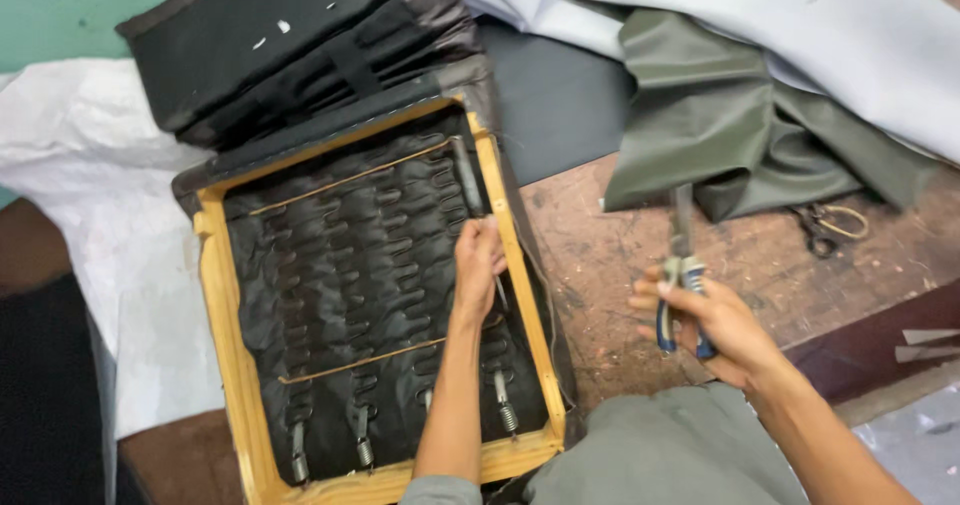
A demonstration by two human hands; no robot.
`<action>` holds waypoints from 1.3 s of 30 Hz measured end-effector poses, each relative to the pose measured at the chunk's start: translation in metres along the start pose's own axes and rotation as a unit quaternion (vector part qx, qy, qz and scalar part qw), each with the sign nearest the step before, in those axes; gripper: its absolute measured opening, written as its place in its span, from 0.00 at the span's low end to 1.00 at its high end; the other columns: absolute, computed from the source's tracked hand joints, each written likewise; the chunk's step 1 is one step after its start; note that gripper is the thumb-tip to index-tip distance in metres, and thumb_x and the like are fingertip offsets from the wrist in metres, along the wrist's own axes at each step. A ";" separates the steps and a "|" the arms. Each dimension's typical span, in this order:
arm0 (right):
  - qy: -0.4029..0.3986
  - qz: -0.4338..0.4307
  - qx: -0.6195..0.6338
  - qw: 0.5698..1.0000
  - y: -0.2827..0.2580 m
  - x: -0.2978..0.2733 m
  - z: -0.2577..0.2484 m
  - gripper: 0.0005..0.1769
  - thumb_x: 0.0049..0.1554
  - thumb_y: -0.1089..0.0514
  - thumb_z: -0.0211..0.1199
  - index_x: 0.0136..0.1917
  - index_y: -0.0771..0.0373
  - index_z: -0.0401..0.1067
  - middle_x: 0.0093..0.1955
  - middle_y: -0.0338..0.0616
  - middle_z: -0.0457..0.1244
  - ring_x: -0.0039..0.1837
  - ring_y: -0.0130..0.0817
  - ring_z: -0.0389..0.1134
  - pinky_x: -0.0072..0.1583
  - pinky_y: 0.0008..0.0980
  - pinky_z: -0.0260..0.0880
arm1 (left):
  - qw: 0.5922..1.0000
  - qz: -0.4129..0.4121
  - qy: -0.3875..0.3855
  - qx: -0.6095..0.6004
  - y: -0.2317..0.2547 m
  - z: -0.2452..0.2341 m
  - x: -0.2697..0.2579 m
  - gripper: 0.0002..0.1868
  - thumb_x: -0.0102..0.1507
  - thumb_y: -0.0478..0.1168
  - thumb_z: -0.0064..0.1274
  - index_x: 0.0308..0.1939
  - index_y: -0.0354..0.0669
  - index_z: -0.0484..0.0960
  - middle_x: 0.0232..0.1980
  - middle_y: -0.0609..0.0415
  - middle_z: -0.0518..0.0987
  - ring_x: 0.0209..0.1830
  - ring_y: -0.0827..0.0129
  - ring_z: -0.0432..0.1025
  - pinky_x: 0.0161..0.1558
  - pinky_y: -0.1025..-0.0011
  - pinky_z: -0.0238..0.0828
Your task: The person uses a hammer and pliers to secure staples into the wooden frame of a chair seat. They repeatedly hammer along the edges of the frame to fasten the upholstery material to the springs and wood.
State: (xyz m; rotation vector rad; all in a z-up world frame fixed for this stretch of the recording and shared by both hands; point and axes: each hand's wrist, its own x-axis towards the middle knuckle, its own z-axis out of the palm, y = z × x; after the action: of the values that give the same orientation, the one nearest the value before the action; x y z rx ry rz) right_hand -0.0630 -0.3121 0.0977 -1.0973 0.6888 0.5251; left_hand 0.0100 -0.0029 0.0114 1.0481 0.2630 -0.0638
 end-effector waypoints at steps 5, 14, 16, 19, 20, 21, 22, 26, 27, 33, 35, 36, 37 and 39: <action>0.022 -0.055 -0.370 0.927 0.061 0.039 -0.049 0.18 0.60 0.52 0.67 0.50 0.71 0.73 0.39 0.47 0.62 0.40 0.35 0.61 0.41 0.39 0.61 | 0.977 0.102 0.099 0.158 0.020 0.014 -0.017 0.13 0.74 0.48 0.42 0.54 0.42 0.72 0.24 0.68 0.61 0.18 0.85 0.54 0.18 0.81 0.50; 0.041 -0.110 -0.556 0.823 0.159 0.086 -0.113 0.26 0.57 0.47 0.65 0.62 0.65 0.67 0.52 0.63 0.68 0.57 0.58 0.69 0.56 0.48 0.68 | 0.985 0.135 0.058 0.089 0.024 0.019 -0.073 0.17 0.73 0.40 0.45 0.64 0.40 0.67 0.34 0.59 0.70 0.25 0.81 0.59 0.25 0.80 0.53; 0.045 -0.138 -0.532 0.834 0.163 0.088 -0.119 0.30 0.56 0.47 0.65 0.66 0.64 0.65 0.55 0.65 0.67 0.59 0.60 0.68 0.58 0.51 0.67 | 0.986 0.146 0.057 0.063 0.020 0.017 -0.078 0.15 0.74 0.39 0.45 0.63 0.38 0.67 0.34 0.59 0.69 0.26 0.81 0.58 0.25 0.80 0.52; 0.035 -0.149 -0.536 0.830 0.158 0.084 -0.126 0.33 0.55 0.48 0.65 0.69 0.63 0.64 0.56 0.65 0.67 0.60 0.60 0.69 0.60 0.50 0.67 | 0.983 0.170 0.066 0.008 0.017 0.019 -0.086 0.13 0.76 0.40 0.44 0.62 0.37 0.69 0.29 0.63 0.63 0.23 0.82 0.55 0.22 0.82 0.50; 0.031 -0.145 -0.543 0.826 0.155 0.081 -0.126 0.33 0.55 0.48 0.65 0.70 0.63 0.63 0.55 0.65 0.68 0.59 0.59 0.70 0.60 0.50 0.68 | 0.981 0.187 0.057 -0.003 0.017 0.021 -0.090 0.14 0.77 0.41 0.43 0.63 0.36 0.70 0.28 0.63 0.62 0.23 0.83 0.55 0.23 0.82 0.50; 0.023 -0.157 -0.538 0.828 0.152 0.078 -0.126 0.35 0.54 0.48 0.65 0.71 0.64 0.62 0.55 0.65 0.68 0.59 0.59 0.70 0.60 0.49 0.68 | 0.978 0.204 0.047 -0.014 0.020 0.023 -0.092 0.15 0.77 0.42 0.43 0.63 0.36 0.72 0.28 0.64 0.62 0.23 0.84 0.54 0.23 0.83 0.51; 0.016 -0.168 -0.532 0.830 0.148 0.074 -0.125 0.36 0.54 0.49 0.65 0.71 0.64 0.62 0.55 0.65 0.67 0.59 0.58 0.70 0.60 0.49 0.68 | 0.976 0.214 0.030 -0.026 0.025 0.025 -0.094 0.15 0.77 0.42 0.42 0.63 0.36 0.71 0.30 0.62 0.64 0.27 0.81 0.57 0.29 0.80 0.56; -0.008 -0.095 -0.540 0.836 0.124 0.051 -0.108 0.36 0.56 0.49 0.64 0.74 0.62 0.61 0.53 0.63 0.70 0.56 0.53 0.73 0.61 0.46 0.70 | 0.971 0.236 -0.008 -0.034 0.052 0.043 -0.092 0.13 0.77 0.40 0.42 0.63 0.39 0.70 0.39 0.56 0.73 0.38 0.73 0.67 0.45 0.72 0.69; -0.023 -0.192 -0.515 0.835 0.117 0.041 -0.102 0.36 0.57 0.51 0.64 0.75 0.63 0.59 0.57 0.63 0.67 0.58 0.53 0.71 0.61 0.47 0.68 | 0.971 0.237 -0.009 -0.026 0.057 0.048 -0.092 0.13 0.77 0.39 0.42 0.63 0.40 0.71 0.41 0.55 0.75 0.40 0.72 0.69 0.48 0.72 0.70; -0.116 -0.170 -0.287 0.936 0.051 -0.018 -0.072 0.51 0.60 0.54 0.64 0.88 0.50 0.41 0.57 0.54 0.66 0.47 0.38 0.71 0.47 0.38 0.75 | 0.884 0.253 -0.114 0.375 0.044 0.114 -0.107 0.19 0.68 0.26 0.45 0.63 0.38 0.75 0.52 0.48 0.79 0.48 0.64 0.78 0.54 0.65 0.75; -0.166 -0.249 -0.245 0.922 0.027 -0.028 -0.066 0.44 0.56 0.54 0.61 0.81 0.55 0.47 0.54 0.45 0.66 0.46 0.28 0.71 0.46 0.27 0.75 | 0.807 0.307 -0.181 0.471 0.028 0.143 -0.117 0.19 0.66 0.29 0.51 0.62 0.38 0.75 0.53 0.45 0.79 0.50 0.56 0.77 0.55 0.61 0.73; -0.151 -0.229 -0.194 0.942 0.018 -0.030 -0.062 0.39 0.59 0.54 0.58 0.81 0.56 0.51 0.52 0.47 0.67 0.45 0.29 0.70 0.44 0.27 0.72 | 0.761 0.348 -0.210 0.505 0.022 0.155 -0.119 0.20 0.64 0.31 0.54 0.61 0.39 0.75 0.52 0.45 0.80 0.51 0.50 0.75 0.55 0.58 0.71; -0.135 -0.207 -0.142 0.959 0.008 -0.031 -0.058 0.35 0.63 0.53 0.56 0.81 0.57 0.55 0.49 0.49 0.67 0.44 0.30 0.69 0.42 0.27 0.68 | 0.773 0.303 -0.215 0.514 0.017 0.167 -0.122 0.19 0.65 0.33 0.55 0.61 0.40 0.76 0.51 0.45 0.79 0.51 0.51 0.75 0.54 0.58 0.72; -0.105 -0.205 -0.059 0.971 -0.008 -0.027 -0.054 0.25 0.67 0.54 0.53 0.75 0.63 0.61 0.48 0.52 0.68 0.44 0.32 0.68 0.43 0.29 0.68 | 0.791 0.211 -0.226 0.527 0.007 0.184 -0.126 0.16 0.68 0.37 0.58 0.59 0.41 0.77 0.48 0.46 0.79 0.49 0.53 0.75 0.52 0.58 0.73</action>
State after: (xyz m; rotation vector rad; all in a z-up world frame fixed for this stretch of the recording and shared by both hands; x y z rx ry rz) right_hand -0.0894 -0.3669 0.1070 -1.2358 0.2354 0.3219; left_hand -0.0763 -0.1670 0.1351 2.1425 -0.5334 -0.0530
